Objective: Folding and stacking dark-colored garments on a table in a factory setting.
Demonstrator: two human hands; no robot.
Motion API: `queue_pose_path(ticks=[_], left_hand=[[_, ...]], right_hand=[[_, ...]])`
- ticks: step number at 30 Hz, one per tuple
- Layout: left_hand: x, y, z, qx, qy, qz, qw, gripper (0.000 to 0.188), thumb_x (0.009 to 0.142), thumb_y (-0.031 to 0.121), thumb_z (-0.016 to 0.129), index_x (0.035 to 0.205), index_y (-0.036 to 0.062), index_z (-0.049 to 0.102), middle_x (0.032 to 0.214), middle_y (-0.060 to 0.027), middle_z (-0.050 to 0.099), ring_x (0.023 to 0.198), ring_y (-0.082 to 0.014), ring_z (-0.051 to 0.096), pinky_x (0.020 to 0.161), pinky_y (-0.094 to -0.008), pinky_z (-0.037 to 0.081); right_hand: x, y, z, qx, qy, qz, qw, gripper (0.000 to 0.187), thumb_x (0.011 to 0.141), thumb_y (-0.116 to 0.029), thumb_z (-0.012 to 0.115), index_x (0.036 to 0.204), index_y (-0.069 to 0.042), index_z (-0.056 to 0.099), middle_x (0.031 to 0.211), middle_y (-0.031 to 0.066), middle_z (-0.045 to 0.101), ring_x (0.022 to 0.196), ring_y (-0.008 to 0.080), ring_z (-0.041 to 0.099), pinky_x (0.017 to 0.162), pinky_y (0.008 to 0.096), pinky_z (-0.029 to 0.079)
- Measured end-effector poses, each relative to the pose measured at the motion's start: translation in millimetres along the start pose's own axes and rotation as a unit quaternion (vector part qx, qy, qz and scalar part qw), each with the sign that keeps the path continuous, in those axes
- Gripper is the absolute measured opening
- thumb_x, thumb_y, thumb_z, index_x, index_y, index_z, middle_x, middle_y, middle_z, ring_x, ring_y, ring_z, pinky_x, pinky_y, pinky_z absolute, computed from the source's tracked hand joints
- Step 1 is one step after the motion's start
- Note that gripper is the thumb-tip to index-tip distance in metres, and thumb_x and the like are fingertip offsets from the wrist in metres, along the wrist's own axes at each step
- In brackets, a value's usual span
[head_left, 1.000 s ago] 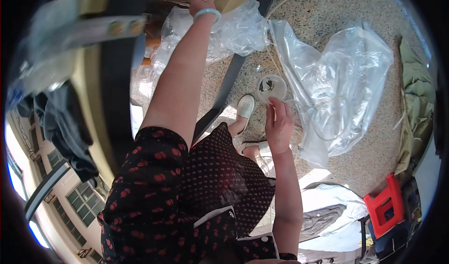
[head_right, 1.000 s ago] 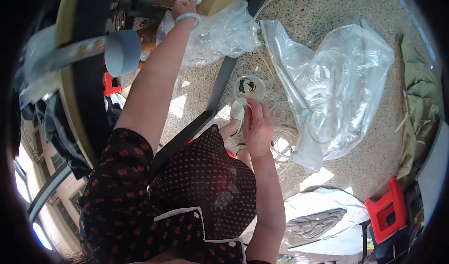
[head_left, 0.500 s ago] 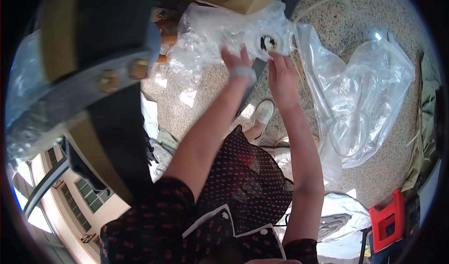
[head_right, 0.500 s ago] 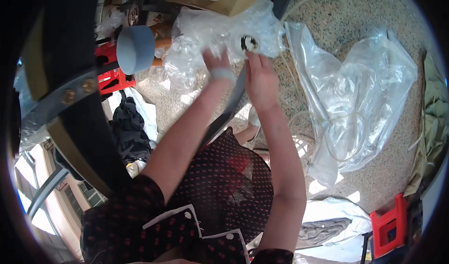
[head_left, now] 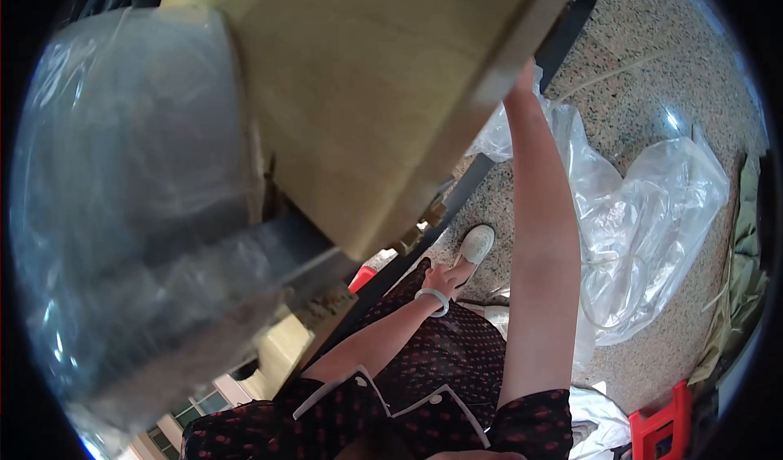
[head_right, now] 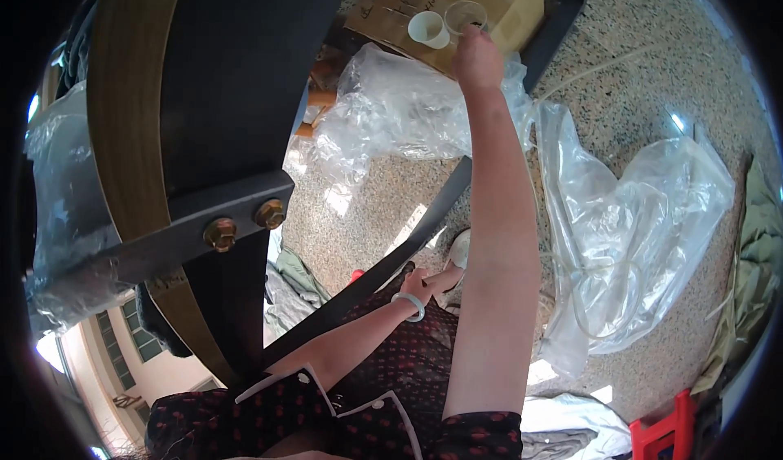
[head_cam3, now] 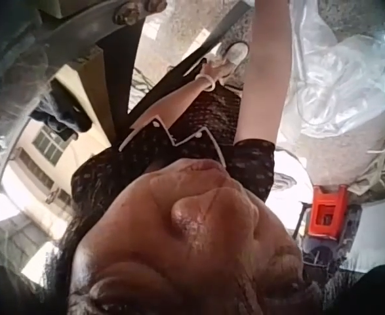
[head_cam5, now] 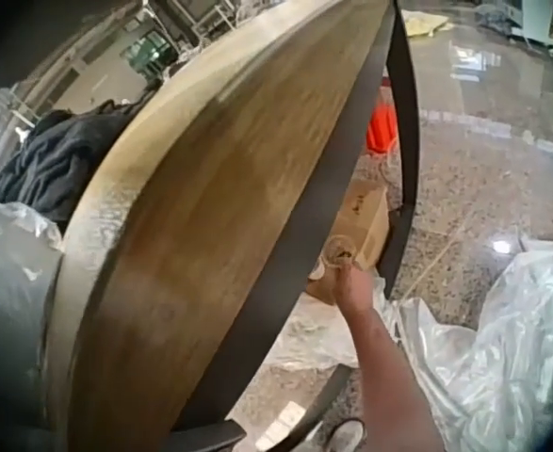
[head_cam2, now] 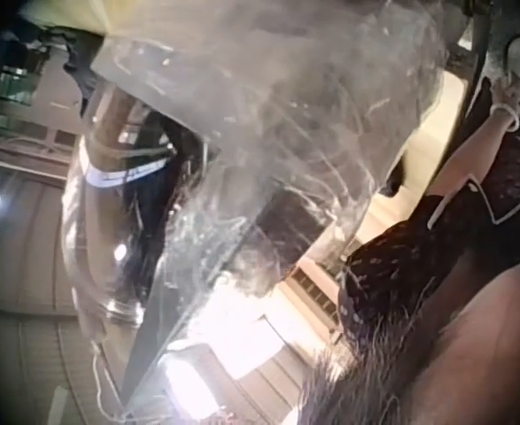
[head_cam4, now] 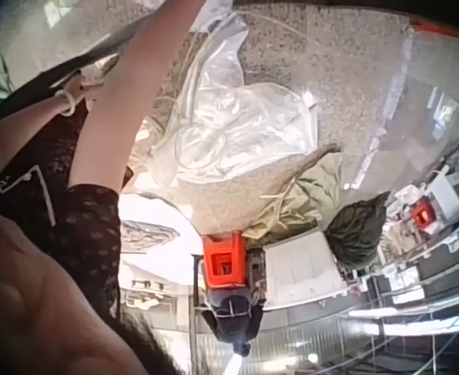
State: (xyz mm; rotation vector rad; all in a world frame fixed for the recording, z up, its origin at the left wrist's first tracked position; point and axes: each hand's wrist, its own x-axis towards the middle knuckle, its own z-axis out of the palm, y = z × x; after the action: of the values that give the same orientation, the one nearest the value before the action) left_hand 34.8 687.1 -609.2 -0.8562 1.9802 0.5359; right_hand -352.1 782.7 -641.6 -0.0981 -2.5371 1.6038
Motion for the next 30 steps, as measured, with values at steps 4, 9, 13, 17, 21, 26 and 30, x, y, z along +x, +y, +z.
queue_pose_path(ticks=[4, 9, 13, 17, 21, 26, 30], left_hand=[[11.0, -7.0, 8.9, 0.030, -0.024, 0.038, 0.999, 0.041, 0.078, 0.027, 0.052, 0.110, 0.0033, 0.042, 0.111, -0.0219, 0.043, 0.102, -0.0352, 0.045, 0.086, -0.0391, 0.039], [-15.1, 13.9, 18.4, 0.026, -0.056, 0.099, 0.993, 0.041, 0.078, 0.028, 0.051, 0.108, 0.0003, 0.044, 0.113, -0.0224, 0.042, 0.103, -0.0339, 0.046, 0.086, -0.0376, 0.039], [-58.8, 18.1, 26.1, -0.022, -0.097, 0.100, 0.990, 0.039, 0.076, 0.025, 0.053, 0.106, 0.0004, 0.049, 0.109, -0.0207, 0.049, 0.101, -0.0316, 0.049, 0.085, -0.0359, 0.040], [-112.6, 12.6, 44.4, -0.008, -0.112, 0.194, 0.975, 0.028, 0.074, 0.022, 0.055, 0.092, 0.0006, 0.055, 0.085, -0.0190, 0.058, 0.084, -0.0307, 0.056, 0.072, -0.0385, 0.044], [-194.2, 4.7, 15.5, -0.056, -0.178, 0.279, 0.942, 0.024, 0.073, 0.023, 0.056, 0.083, 0.0015, 0.056, 0.076, -0.0179, 0.058, 0.074, -0.0306, 0.057, 0.065, -0.0393, 0.044], [-292.0, -38.2, -43.1, -0.113, -0.259, 0.297, 0.912, 0.028, 0.073, 0.028, 0.057, 0.084, 0.0024, 0.056, 0.075, -0.0124, 0.059, 0.072, -0.0248, 0.058, 0.063, -0.0336, 0.044], [-335.6, -66.1, -117.1, -0.166, -0.237, 0.326, 0.900, 0.030, 0.079, 0.026, 0.055, 0.098, 0.0033, 0.052, 0.086, -0.0083, 0.059, 0.080, -0.0167, 0.057, 0.071, -0.0283, 0.046]], right_hand=[[4.5, -10.8, -5.2, 0.023, -0.098, 0.001, 0.995, 0.038, 0.075, -0.008, 0.048, 0.112, -0.012, 0.046, 0.091, 0.0214, 0.056, 0.078, 0.0381, 0.055, 0.068, 0.0445, 0.044], [-71.3, -6.6, -36.4, -0.008, -0.035, 0.009, 0.999, 0.050, 0.076, -0.009, 0.049, 0.123, -0.015, 0.034, 0.090, 0.0157, 0.059, 0.079, 0.0348, 0.056, 0.067, 0.0414, 0.045], [-199.2, 1.7, -61.9, -0.115, -0.200, 0.199, 0.952, 0.034, 0.077, -0.016, 0.047, 0.109, -0.007, 0.043, 0.086, 0.0212, 0.056, 0.079, 0.0371, 0.055, 0.067, 0.0461, 0.043], [-353.7, 0.0, -94.6, -0.038, -0.316, 0.234, 0.919, 0.024, 0.075, -0.014, 0.049, 0.097, -0.005, 0.051, 0.090, 0.0211, 0.056, 0.087, 0.0350, 0.054, 0.071, 0.0420, 0.043], [-412.1, -66.4, -161.9, -0.027, -0.375, 0.269, 0.887, 0.025, 0.075, -0.017, 0.051, 0.096, -0.005, 0.054, 0.087, 0.0192, 0.059, 0.084, 0.0337, 0.056, 0.071, 0.0405, 0.045], [-427.4, -105.7, -235.2, -0.002, -0.366, 0.239, 0.899, 0.024, 0.078, -0.016, 0.054, 0.099, -0.005, 0.054, 0.084, 0.0166, 0.060, 0.079, 0.0275, 0.059, 0.068, 0.0349, 0.045], [-413.4, -148.6, -279.4, -0.041, -0.346, 0.230, 0.909, 0.024, 0.080, -0.016, 0.054, 0.101, -0.005, 0.054, 0.080, 0.0119, 0.059, 0.072, 0.0202, 0.057, 0.066, 0.0296, 0.044]])
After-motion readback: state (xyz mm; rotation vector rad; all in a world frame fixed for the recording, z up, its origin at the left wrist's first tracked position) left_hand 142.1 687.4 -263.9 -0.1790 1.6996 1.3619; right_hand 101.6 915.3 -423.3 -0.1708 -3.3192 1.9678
